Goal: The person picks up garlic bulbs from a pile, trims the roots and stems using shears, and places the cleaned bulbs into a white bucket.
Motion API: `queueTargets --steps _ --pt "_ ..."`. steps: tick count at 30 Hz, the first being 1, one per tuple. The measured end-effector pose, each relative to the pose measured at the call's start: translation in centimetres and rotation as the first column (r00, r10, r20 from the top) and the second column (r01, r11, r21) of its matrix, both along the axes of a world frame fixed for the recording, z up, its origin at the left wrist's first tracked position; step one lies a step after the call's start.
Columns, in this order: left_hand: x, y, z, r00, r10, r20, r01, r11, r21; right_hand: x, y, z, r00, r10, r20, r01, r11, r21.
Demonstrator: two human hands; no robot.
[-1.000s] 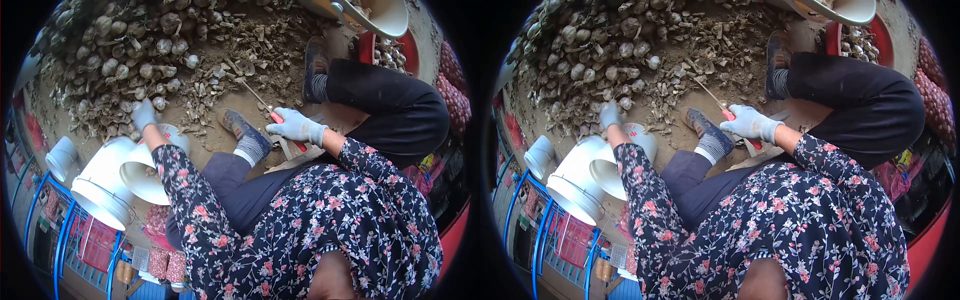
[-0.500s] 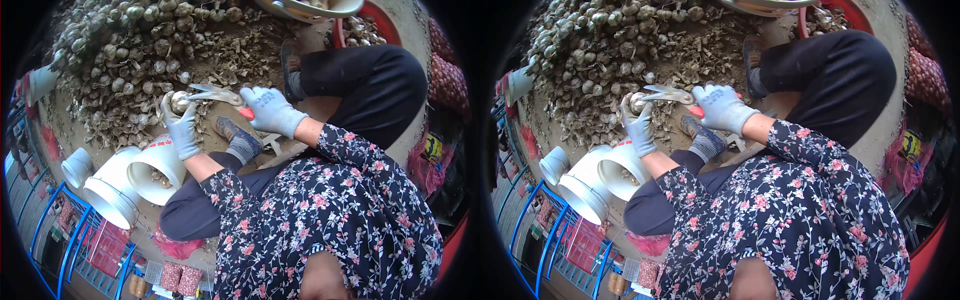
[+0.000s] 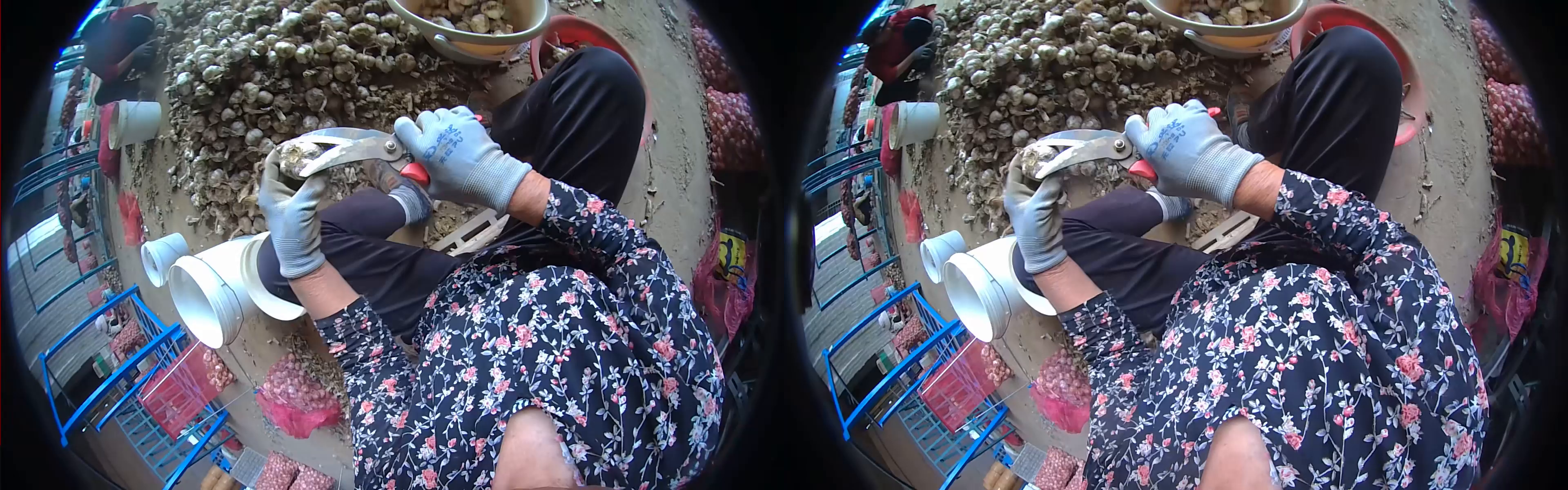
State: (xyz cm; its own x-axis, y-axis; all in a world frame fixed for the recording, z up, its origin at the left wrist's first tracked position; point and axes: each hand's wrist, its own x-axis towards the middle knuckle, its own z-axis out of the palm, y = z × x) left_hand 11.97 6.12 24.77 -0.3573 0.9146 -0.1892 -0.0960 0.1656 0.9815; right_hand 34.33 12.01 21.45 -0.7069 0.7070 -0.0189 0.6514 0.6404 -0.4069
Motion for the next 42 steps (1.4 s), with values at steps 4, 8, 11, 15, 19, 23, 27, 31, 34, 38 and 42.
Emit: queueTargets --steps 4,8,11,15,19,23,27,31,34,38,42 --pt "-1.4 1.3 2.8 0.982 -0.036 -0.188 0.034 0.999 -0.013 -1.5 1.4 1.9 1.0 0.012 -0.001 -0.012 1.0 -0.028" --pt "-1.6 2.0 6.2 0.962 -0.083 -0.261 0.05 0.99 -0.128 -3.7 1.6 2.8 0.992 0.02 -0.121 -0.021 1.0 -0.007" --pt "-3.7 2.5 6.1 0.925 -0.114 -0.364 0.07 0.989 -0.131 -5.6 2.8 3.8 0.998 0.056 -0.026 -0.058 0.994 -0.095" --pt "-3.6 2.7 4.5 0.931 -0.162 -0.326 0.091 0.971 -0.222 -6.4 3.1 2.4 0.997 0.08 -0.018 -0.081 0.993 -0.083" --pt "-4.2 4.3 -1.2 0.953 -0.14 -0.267 0.11 0.986 -0.125 -7.1 4.3 -1.0 0.988 0.117 0.099 -0.092 0.969 -0.231" --pt "-2.6 3.9 -5.9 1.0 -0.001 0.008 0.002 0.993 -0.122 -5.3 4.7 -4.8 0.994 0.055 0.097 -0.005 0.89 -0.456" --pt "-1.9 2.7 -9.6 0.82 0.14 0.555 -0.235 0.966 0.103 -2.8 1.7 -5.4 0.968 -0.245 0.058 0.205 0.635 -0.744" --pt "-2.1 1.0 -12.1 0.633 0.051 0.772 -0.194 0.976 0.095 -3.0 -0.8 -5.3 0.987 -0.15 0.061 0.126 0.473 -0.872" --pt "-0.7 1.1 -10.8 0.744 0.23 0.627 -0.194 0.973 -0.127 -4.7 -0.5 -5.1 0.988 -0.152 -0.004 0.06 0.416 -0.908" --pt "-0.4 -0.4 -11.6 0.859 0.268 0.437 -0.222 0.963 -0.154 -5.9 -0.3 -5.1 0.977 -0.209 -0.044 0.03 0.339 -0.94" --pt "-0.4 -3.0 -9.7 0.881 0.317 0.352 -0.276 0.947 -0.163 -5.4 -2.6 -6.1 0.973 -0.219 -0.075 0.017 0.392 -0.92"
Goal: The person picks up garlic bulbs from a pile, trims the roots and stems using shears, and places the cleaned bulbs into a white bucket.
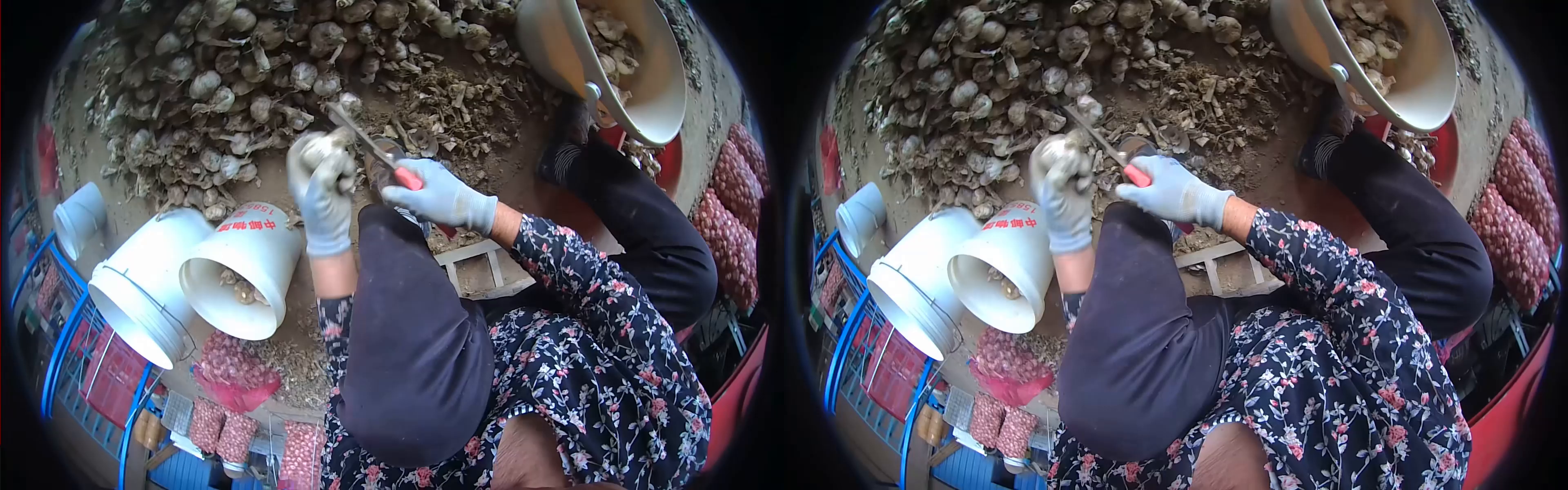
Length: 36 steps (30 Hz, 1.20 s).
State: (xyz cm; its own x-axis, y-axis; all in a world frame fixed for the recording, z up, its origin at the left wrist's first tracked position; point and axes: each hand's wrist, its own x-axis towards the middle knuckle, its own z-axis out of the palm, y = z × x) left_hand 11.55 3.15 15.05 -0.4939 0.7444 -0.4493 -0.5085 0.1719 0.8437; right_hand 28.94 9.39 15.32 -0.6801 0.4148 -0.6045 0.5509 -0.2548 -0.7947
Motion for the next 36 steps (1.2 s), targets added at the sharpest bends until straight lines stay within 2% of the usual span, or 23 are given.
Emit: queueTargets --steps 1,2,3,4,5,6,7,9,10,11,13,14,16,17,20,21,22,23,25,29,33,35,36 --pt "0.1 -1.3 1.5 0.987 0.077 -0.141 -0.073 0.997 0.03 0.4 -0.2 -0.2 1.0 0.005 -0.009 -0.005 1.0 -0.005" --pt "-1.2 -3.5 2.4 0.872 0.18 -0.455 -0.232 0.971 -0.061 1.0 -0.2 -0.5 1.0 -0.012 0.012 0.013 0.996 -0.09" --pt "-3.9 -6.6 3.1 0.655 0.216 -0.724 -0.401 0.912 -0.091 1.6 -0.2 -0.7 0.999 -0.03 0.036 0.036 0.984 -0.173" --pt "-7.4 -11.3 3.2 0.59 0.323 -0.74 -0.508 0.861 -0.029 2.5 -0.3 -1.0 0.997 -0.064 0.038 0.071 0.972 -0.224" --pt "-8.3 -12.3 6.1 0.342 0.18 -0.922 -0.748 0.646 -0.152 2.6 0.2 -0.3 0.985 -0.112 0.132 0.153 0.919 -0.363" --pt "-10.7 -16.1 7.3 0.107 -0.359 -0.927 -0.77 0.56 -0.306 2.8 0.3 -0.7 0.98 -0.142 0.141 0.185 0.91 -0.371" --pt "-10.4 -15.5 7.5 0.108 -0.361 -0.926 -0.77 0.559 -0.308 2.8 0.3 -1.2 0.974 -0.168 0.155 0.215 0.9 -0.38" --pt "-9.9 -13.2 7.3 -0.219 -0.903 -0.371 -0.893 0.338 -0.297 2.5 0.2 -1.5 0.971 -0.152 0.182 0.213 0.897 -0.388" --pt "-11.0 -11.9 6.3 -0.13 -0.665 -0.736 -0.615 0.636 -0.466 2.3 0.2 -1.7 0.968 -0.141 0.206 0.213 0.896 -0.389" --pt "-10.1 -8.6 5.5 0.086 -0.532 -0.842 -0.51 0.703 -0.496 2.1 -0.1 -1.8 0.969 -0.133 0.208 0.207 0.895 -0.394" --pt "-10.3 -2.3 -0.1 0.474 -0.265 -0.84 -0.32 0.836 -0.445 2.0 -0.5 -2.2 0.975 -0.021 0.22 0.035 0.998 -0.06" --pt "-9.4 1.7 -1.1 0.628 -0.236 -0.742 -0.291 0.813 -0.505 2.0 -0.2 -2.3 0.974 -0.022 0.224 0.037 0.998 -0.06" --pt "-13.5 5.3 -7.8 0.317 -0.716 -0.622 -0.206 0.588 -0.782 1.8 0.5 -1.8 0.964 0.123 0.237 -0.116 0.992 -0.044" --pt "-14.5 6.0 -11.6 0.442 -0.679 -0.585 -0.227 0.547 -0.806 1.8 0.6 -1.7 0.949 0.193 0.248 -0.189 0.981 -0.041" --pt "-14.6 6.9 -12.2 0.42 -0.732 -0.537 -0.229 0.487 -0.843 0.7 0.3 -2.1 0.95 0.219 0.221 -0.211 0.976 -0.06" --pt "-14.0 6.2 -12.0 0.773 -0.396 -0.496 -0.122 0.674 -0.728 0.2 0.2 -2.1 0.954 0.225 0.199 -0.209 0.973 -0.096" --pt "-13.0 5.3 -11.4 0.968 -0.021 -0.249 -0.122 0.828 -0.547 -0.4 0.4 -2.0 0.947 0.263 0.186 -0.24 0.961 -0.135" --pt "-11.8 4.7 -10.6 0.968 -0.02 -0.251 -0.125 0.826 -0.549 -1.0 0.4 -2.1 0.947 0.265 0.183 -0.242 0.96 -0.138" --pt "-8.5 3.2 -9.0 0.959 0.238 -0.156 -0.255 0.962 -0.094 -2.0 0.1 -2.2 0.975 0.201 0.093 -0.193 0.977 -0.095" --pt "-3.8 2.2 -5.0 0.965 0.263 0.006 -0.262 0.964 0.051 -3.6 1.4 -1.7 0.978 0.197 0.068 -0.174 0.951 -0.256" --pt "-2.2 2.1 -5.0 0.972 0.178 -0.153 -0.173 0.984 0.043 -3.7 1.3 -1.8 0.999 0.029 -0.015 -0.032 0.961 -0.275" --pt "-1.3 2.2 -4.5 0.928 0.138 -0.346 -0.15 0.989 -0.01 -3.6 1.5 -1.7 0.99 -0.048 -0.135 0.014 0.97 -0.242" --pt "-1.3 2.1 -4.3 0.946 0.12 -0.301 -0.116 0.993 0.029 -3.5 1.2 -1.3 0.992 -0.078 -0.099 0.04 0.939 -0.342"
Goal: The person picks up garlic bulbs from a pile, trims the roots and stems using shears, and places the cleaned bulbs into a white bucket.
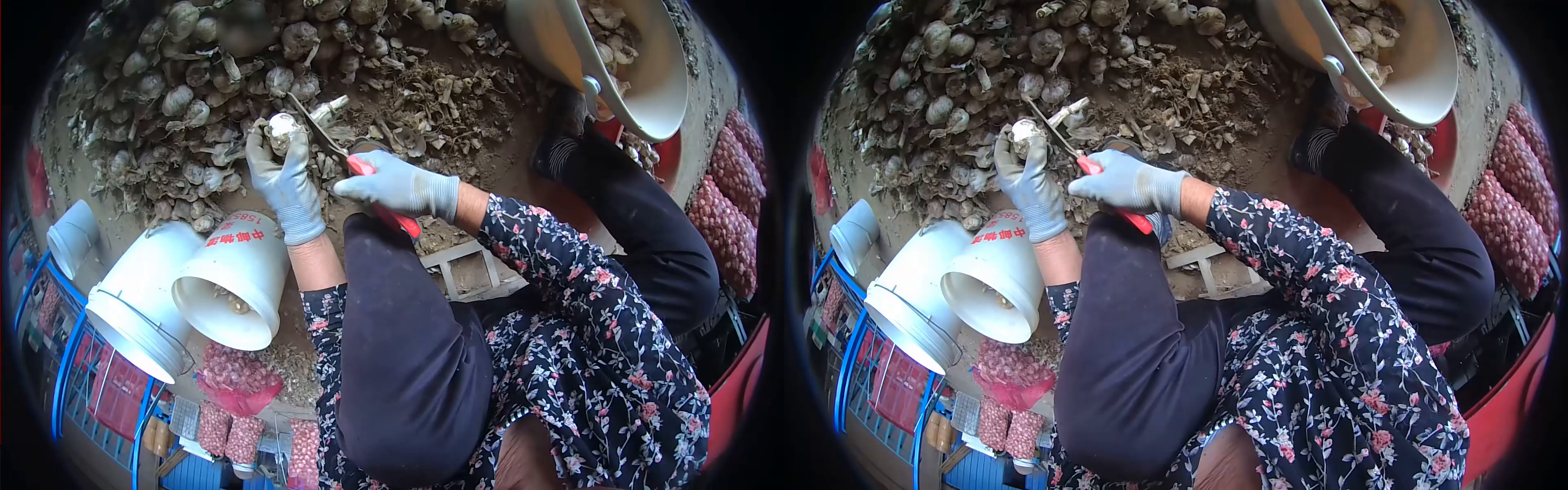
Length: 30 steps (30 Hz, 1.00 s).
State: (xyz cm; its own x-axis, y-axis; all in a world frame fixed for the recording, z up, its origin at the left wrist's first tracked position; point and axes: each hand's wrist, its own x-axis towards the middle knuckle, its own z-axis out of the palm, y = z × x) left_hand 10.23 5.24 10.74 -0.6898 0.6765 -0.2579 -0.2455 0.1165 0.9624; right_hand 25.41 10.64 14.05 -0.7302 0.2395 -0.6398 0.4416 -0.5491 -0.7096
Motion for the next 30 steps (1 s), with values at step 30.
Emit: queueTargets --steps 30 --pt "0.8 -0.4 2.7 0.786 -0.292 -0.545 0.191 0.953 -0.235 3.3 1.8 3.5 0.765 0.292 0.574 -0.641 0.423 0.64"
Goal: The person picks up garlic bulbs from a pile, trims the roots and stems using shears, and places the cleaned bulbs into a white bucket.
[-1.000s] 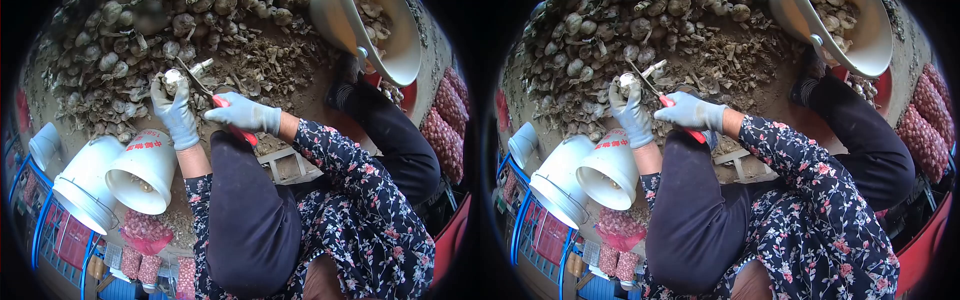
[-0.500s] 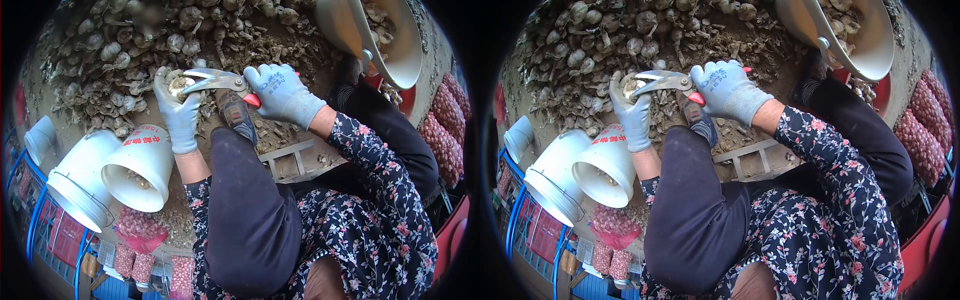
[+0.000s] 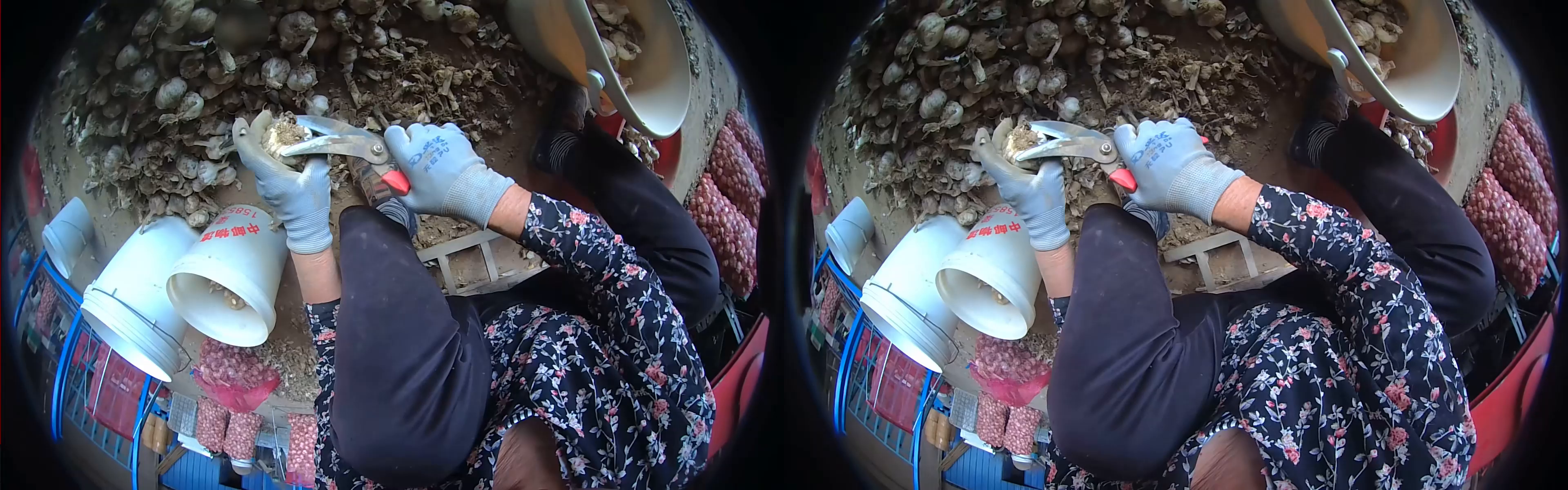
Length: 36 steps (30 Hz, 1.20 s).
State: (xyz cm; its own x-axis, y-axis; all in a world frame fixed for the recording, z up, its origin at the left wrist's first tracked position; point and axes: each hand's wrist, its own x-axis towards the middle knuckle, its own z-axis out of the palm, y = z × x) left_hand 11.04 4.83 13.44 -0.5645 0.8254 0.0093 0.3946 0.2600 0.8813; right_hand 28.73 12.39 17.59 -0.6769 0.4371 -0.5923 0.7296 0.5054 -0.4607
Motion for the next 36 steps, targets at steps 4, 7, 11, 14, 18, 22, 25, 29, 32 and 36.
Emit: queueTargets --steps 4,7,11,14,18,22,25,29,32,36 --pt "0.4 -0.3 -0.1 0.992 -0.028 -0.126 0.021 0.998 -0.056 0.5 -0.1 -1.1 0.999 0.035 -0.037 -0.034 0.999 0.018" --pt "0.3 -0.2 0.2 0.998 0.053 0.046 -0.058 0.994 0.095 1.0 0.3 -0.7 0.997 0.004 -0.073 -0.002 1.0 0.016" --pt "-1.1 0.0 2.1 0.975 -0.004 0.222 0.075 0.948 -0.31 1.2 0.5 -0.9 0.998 0.062 0.013 -0.062 0.998 -0.011" --pt "-0.5 0.0 2.0 0.995 -0.019 0.095 0.048 0.947 -0.317 1.1 0.4 -0.8 0.997 0.072 0.031 -0.071 0.997 -0.034" --pt "0.9 -0.7 0.9 0.998 0.027 0.051 -0.019 0.987 -0.159 0.6 0.3 -0.7 0.996 0.088 -0.027 -0.087 0.995 0.043" --pt "0.5 -0.7 1.9 0.985 -0.041 0.169 0.081 0.967 -0.241 1.0 0.8 -0.5 0.99 0.137 0.035 -0.135 0.99 -0.042" --pt "-0.4 -1.5 1.3 0.802 0.064 0.594 0.149 0.941 -0.303 2.4 0.7 -1.9 0.996 0.093 -0.01 -0.094 0.993 -0.077" --pt "-0.7 -2.8 1.1 0.634 0.104 0.766 0.182 0.943 -0.279 3.0 -0.1 -2.7 0.979 -0.198 -0.041 0.188 0.965 -0.182" --pt "-0.7 -5.5 4.3 0.925 0.242 0.293 -0.197 0.964 -0.176 3.9 -1.3 -3.4 0.965 -0.251 -0.073 0.231 0.951 -0.206" --pt "-7.9 -14.0 8.2 0.635 0.711 -0.302 -0.749 0.662 -0.014 5.0 -1.4 -3.7 0.979 -0.204 0.014 0.203 0.961 -0.189"
